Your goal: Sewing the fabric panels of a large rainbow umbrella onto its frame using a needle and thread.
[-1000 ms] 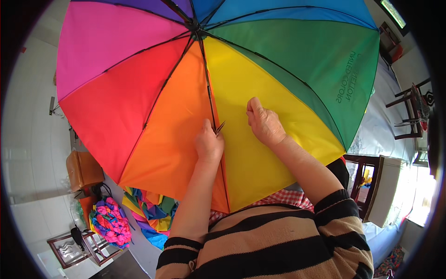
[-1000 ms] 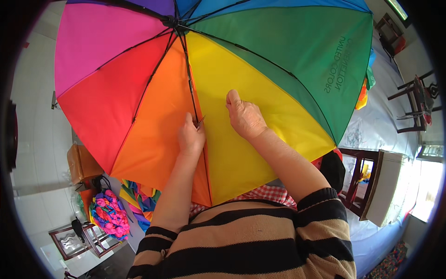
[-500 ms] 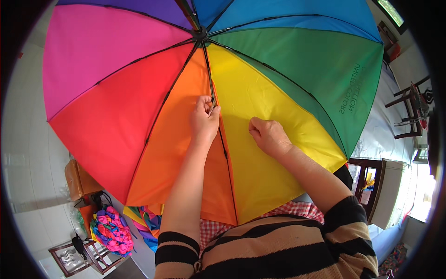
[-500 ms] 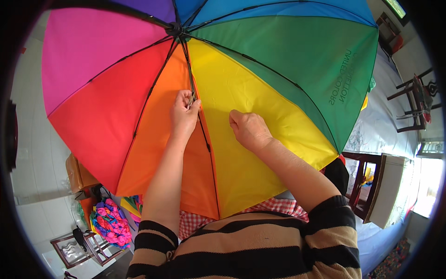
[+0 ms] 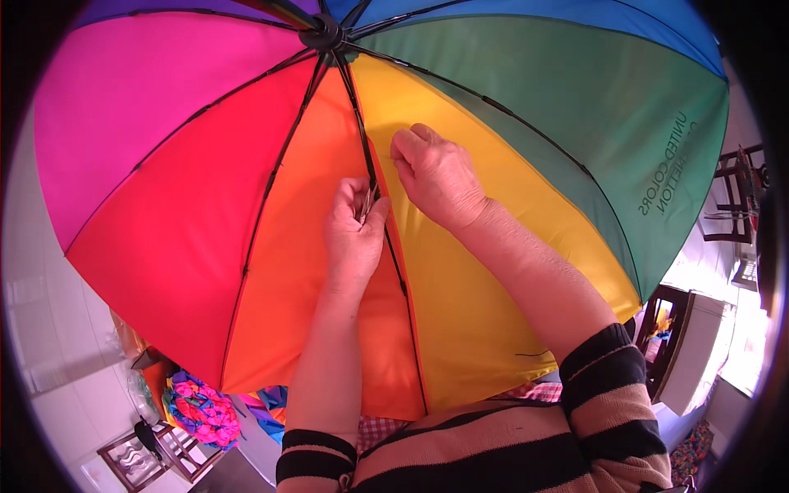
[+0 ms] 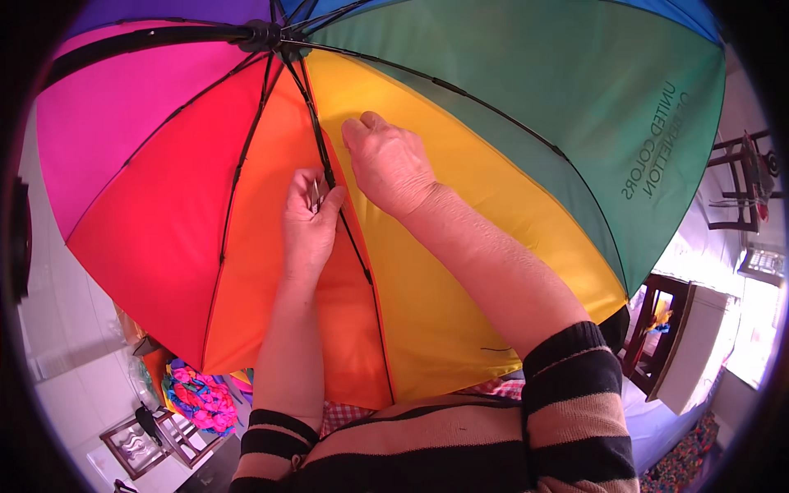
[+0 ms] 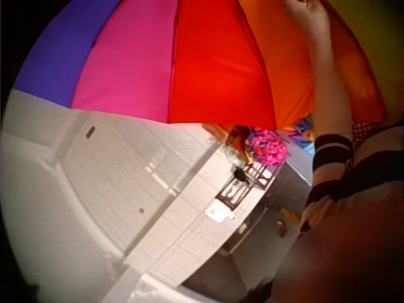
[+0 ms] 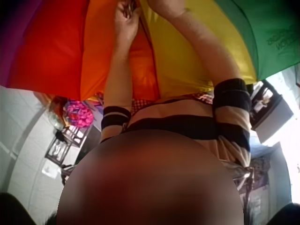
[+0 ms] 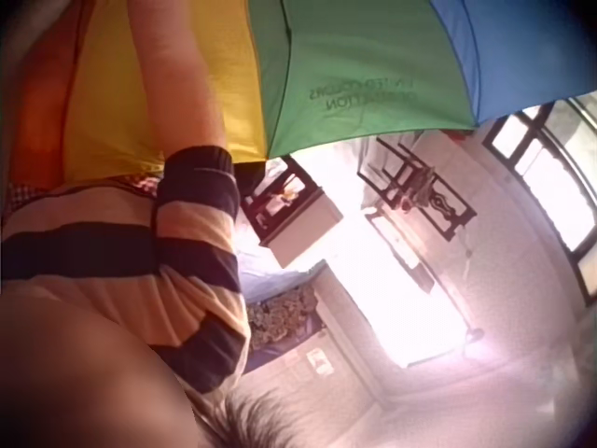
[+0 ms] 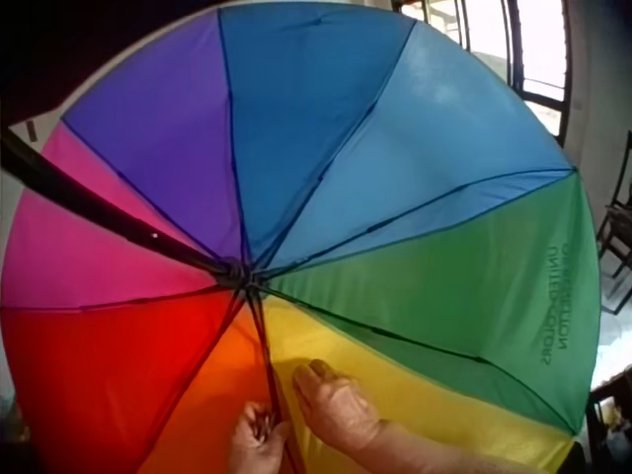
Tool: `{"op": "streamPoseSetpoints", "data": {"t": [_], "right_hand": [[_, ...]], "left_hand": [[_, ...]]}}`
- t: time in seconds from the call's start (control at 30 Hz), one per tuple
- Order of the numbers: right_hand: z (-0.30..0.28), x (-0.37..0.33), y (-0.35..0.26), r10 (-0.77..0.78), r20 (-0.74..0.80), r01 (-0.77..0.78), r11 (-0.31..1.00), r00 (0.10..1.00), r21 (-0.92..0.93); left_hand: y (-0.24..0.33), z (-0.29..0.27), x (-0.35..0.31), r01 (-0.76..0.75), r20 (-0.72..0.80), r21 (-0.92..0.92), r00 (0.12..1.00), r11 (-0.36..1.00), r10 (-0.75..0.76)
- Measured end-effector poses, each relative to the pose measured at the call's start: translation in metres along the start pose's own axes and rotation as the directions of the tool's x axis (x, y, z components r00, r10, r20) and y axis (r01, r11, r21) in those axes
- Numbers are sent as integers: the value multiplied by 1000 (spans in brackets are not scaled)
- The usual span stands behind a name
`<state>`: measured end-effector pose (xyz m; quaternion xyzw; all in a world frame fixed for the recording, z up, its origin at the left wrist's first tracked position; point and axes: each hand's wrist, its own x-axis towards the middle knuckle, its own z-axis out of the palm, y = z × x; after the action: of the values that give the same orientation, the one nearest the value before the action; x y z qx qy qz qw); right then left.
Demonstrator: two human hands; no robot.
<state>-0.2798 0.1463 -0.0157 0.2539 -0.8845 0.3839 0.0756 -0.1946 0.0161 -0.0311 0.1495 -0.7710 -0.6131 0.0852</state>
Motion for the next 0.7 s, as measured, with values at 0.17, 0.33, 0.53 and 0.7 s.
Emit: {"op": "streamPoseSetpoints", "data": {"t": [0.17,0.33,0.53,0.7], "right_hand": [[-1,-8,-2,-34,77,35,999,996,-13],[-2,-8,-2,-5,77,6,1000,997,-16],[2,-6,0,12,79,-9,999,997,-33],[1,-11,-3,-24,113,29,999,993,-42]], "left_hand": [[-1,1,0,-29,-21,-27,999,999,29],[2,1,-1,14,-19,1,1000,1000,-14],[-2,1,0,-22,-32,2,999,1000,22],[0,0,0,-26,-36,37,999,999,27]]}}
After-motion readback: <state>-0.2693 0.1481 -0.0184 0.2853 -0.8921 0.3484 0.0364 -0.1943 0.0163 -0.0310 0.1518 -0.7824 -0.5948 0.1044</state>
